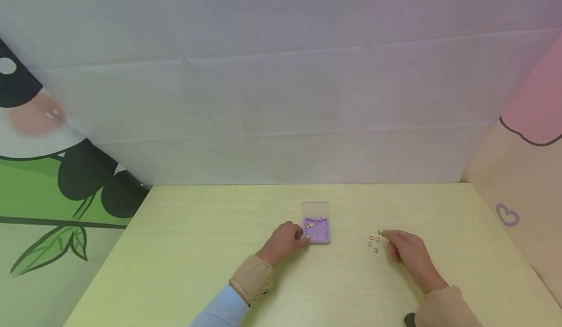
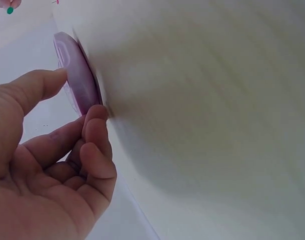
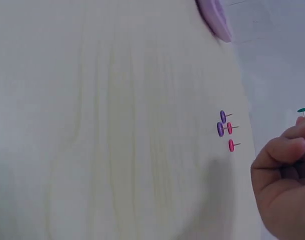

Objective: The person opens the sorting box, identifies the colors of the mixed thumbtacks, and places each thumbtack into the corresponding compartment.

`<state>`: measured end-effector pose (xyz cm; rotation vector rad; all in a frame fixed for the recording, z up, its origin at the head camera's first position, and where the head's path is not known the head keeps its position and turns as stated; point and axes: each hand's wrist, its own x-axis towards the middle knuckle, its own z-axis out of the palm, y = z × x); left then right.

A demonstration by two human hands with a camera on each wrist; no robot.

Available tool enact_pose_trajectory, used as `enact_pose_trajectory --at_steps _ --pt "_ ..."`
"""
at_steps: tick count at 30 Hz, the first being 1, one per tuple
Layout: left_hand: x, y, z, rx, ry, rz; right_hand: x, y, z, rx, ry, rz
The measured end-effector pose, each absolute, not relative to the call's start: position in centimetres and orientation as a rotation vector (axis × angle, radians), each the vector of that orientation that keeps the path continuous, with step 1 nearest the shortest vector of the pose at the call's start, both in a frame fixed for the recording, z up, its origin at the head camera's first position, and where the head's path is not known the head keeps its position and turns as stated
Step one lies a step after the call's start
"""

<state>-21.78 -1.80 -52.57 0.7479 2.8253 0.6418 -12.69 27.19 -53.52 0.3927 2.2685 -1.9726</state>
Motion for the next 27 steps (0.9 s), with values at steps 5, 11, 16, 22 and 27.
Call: enact_pose_trajectory --at_steps 5,11,16,22,27 --pt "-21.9 -1.8 -52.8 0.726 2.822 0.64 -12.8 26.9 -53.1 0.28 1.986 -2.235" --pt "-21.8 -1.8 -52.7 0.724 2.823 0.638 -13.1 26.4 -52.8 0.128 1.804 -2.365" --pt "-21.8 -1.8 -52.6 0.738 2.823 0.648 -13.1 25.7 -52.9 0.111 1.83 -2.336" --pt "-21.7 -1.8 -52.6 0.763 2.824 0.661 -13.3 24.9 -53.0 0.156 1.925 -2.27" --pt "-21.8 -1.7 -52.7 0.758 2.825 0.661 -13.6 24.1 -53.1 0.233 2.04 -2.176"
